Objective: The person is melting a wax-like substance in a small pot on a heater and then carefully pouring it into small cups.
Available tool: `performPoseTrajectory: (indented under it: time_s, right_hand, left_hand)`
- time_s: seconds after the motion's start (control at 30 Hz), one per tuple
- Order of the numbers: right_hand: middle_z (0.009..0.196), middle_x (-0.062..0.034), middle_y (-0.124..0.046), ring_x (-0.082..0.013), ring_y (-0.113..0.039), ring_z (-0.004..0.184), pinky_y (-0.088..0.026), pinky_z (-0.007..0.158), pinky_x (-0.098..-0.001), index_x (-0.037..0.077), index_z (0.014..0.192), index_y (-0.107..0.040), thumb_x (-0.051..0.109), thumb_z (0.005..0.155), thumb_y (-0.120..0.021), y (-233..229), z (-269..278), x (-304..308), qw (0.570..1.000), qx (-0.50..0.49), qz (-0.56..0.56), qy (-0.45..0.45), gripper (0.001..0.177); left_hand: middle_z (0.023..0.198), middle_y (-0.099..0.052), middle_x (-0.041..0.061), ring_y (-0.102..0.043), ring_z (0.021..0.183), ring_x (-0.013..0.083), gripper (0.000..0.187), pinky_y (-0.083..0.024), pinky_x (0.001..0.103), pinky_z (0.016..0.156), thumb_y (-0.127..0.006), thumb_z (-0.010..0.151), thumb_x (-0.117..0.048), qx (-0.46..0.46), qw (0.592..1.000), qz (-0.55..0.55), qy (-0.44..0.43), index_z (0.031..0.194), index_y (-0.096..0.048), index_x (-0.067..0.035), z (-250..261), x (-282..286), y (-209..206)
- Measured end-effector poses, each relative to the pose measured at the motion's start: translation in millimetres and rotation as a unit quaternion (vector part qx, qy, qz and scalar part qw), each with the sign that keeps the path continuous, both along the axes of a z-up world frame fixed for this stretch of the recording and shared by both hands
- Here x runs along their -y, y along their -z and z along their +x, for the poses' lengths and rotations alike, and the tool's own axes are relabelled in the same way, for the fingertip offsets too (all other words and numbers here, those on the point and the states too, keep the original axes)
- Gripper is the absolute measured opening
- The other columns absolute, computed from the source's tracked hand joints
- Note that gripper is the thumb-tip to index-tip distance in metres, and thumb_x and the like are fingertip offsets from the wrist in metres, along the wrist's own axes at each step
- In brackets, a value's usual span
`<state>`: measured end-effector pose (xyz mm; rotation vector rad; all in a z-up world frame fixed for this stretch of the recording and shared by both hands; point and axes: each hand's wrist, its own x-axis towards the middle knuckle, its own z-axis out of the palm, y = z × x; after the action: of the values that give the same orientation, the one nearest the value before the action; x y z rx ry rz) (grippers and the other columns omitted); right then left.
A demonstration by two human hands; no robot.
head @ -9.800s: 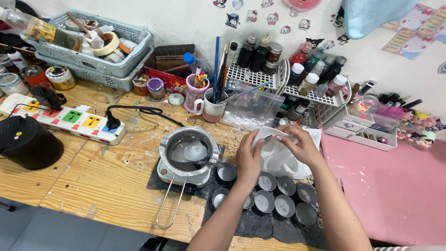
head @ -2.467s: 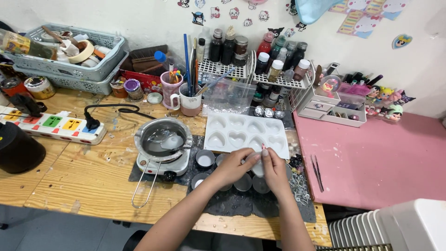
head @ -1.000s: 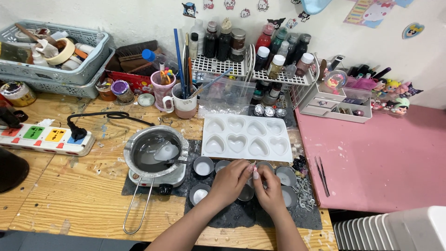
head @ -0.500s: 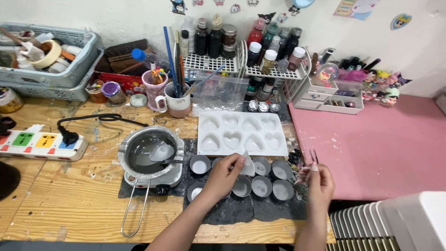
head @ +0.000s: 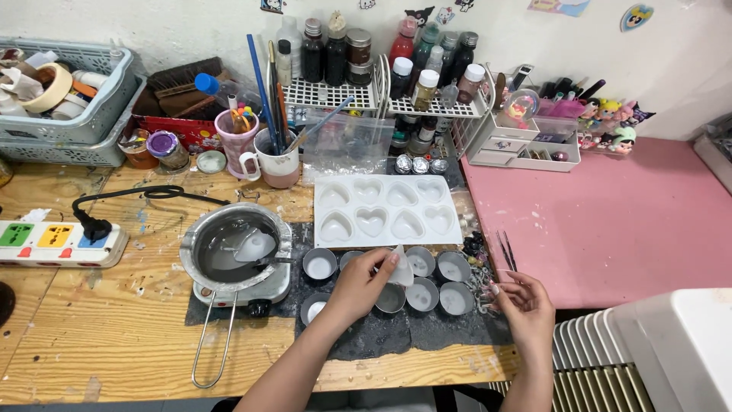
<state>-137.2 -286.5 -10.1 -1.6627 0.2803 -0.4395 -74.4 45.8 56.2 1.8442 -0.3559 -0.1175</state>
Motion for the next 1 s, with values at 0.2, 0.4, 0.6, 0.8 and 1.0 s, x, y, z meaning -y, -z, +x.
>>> performPoseTrajectory:
  time_s: [0.2, 0.4, 0.6, 0.8, 1.0]
  right_hand:
    - [0.097, -0.0193, -0.076, -0.0168, -0.061, 0.077, -0.043, 0.061, -0.0289, 0.000, 0.115, -0.078, 0.003, 0.095, -0.076, 14, -7, 9, 0.987, -0.095, -0.127, 0.038, 0.020]
    - [0.117, -0.0094, -0.069, -0.0185, -0.057, 0.087, -0.052, 0.062, -0.0241, 0.018, 0.100, -0.080, 0.017, 0.082, -0.079, -43, -8, -42, 0.846, 0.061, -0.527, 0.059, 0.018]
    - [0.082, 0.0021, -0.075, -0.0080, -0.058, 0.058, -0.045, 0.049, -0.0194, 0.012, 0.112, -0.073, 0.024, 0.103, -0.052, 9, 0, -73, 0.982, -0.017, -0.153, -0.112, 0.026]
    - [0.069, -0.0027, -0.057, -0.0109, -0.049, 0.058, -0.038, 0.051, -0.0269, 0.003, 0.104, -0.071, 0.016, 0.104, -0.061, -5, 0, -119, 0.989, 0.006, -0.090, -0.116, 0.017]
    - [0.082, -0.0111, -0.061, -0.0227, -0.059, 0.069, -0.046, 0.060, -0.0334, -0.001, 0.094, -0.063, 0.002, 0.092, -0.065, -59, 6, -143, 0.893, 0.225, -0.385, -0.056, 0.004]
  left_hand:
    - [0.073, -0.066, 0.008, -0.057, 0.064, 0.0152, 0.040, -0.047, 0.031, 0.062, -0.054, 0.104, -0.040, -0.007, 0.999, -0.030, 0.011, 0.109, -0.069, -0.003, 3, 1, 10]
    - [0.072, -0.064, 0.006, -0.054, 0.065, 0.0117, 0.040, -0.046, 0.029, 0.063, -0.054, 0.104, -0.040, -0.024, 0.998, -0.040, 0.050, 0.115, -0.070, -0.005, 2, -1, 9]
    - [0.078, -0.069, 0.006, -0.059, 0.066, 0.0127, 0.031, -0.048, 0.031, 0.063, -0.059, 0.102, -0.034, 0.034, 0.990, -0.034, 0.134, 0.114, -0.070, -0.008, 0, 3, 13]
    - [0.077, -0.073, 0.008, -0.075, 0.069, 0.0166, 0.028, -0.052, 0.031, 0.062, -0.063, 0.102, -0.034, 0.040, 0.991, -0.014, 0.127, 0.105, -0.069, -0.007, -8, 2, 3]
    - [0.084, -0.075, 0.008, -0.074, 0.075, 0.0146, 0.027, -0.054, 0.029, 0.065, -0.065, 0.103, -0.029, -0.026, 0.991, -0.093, 0.094, 0.115, -0.066, -0.005, -9, -1, 7]
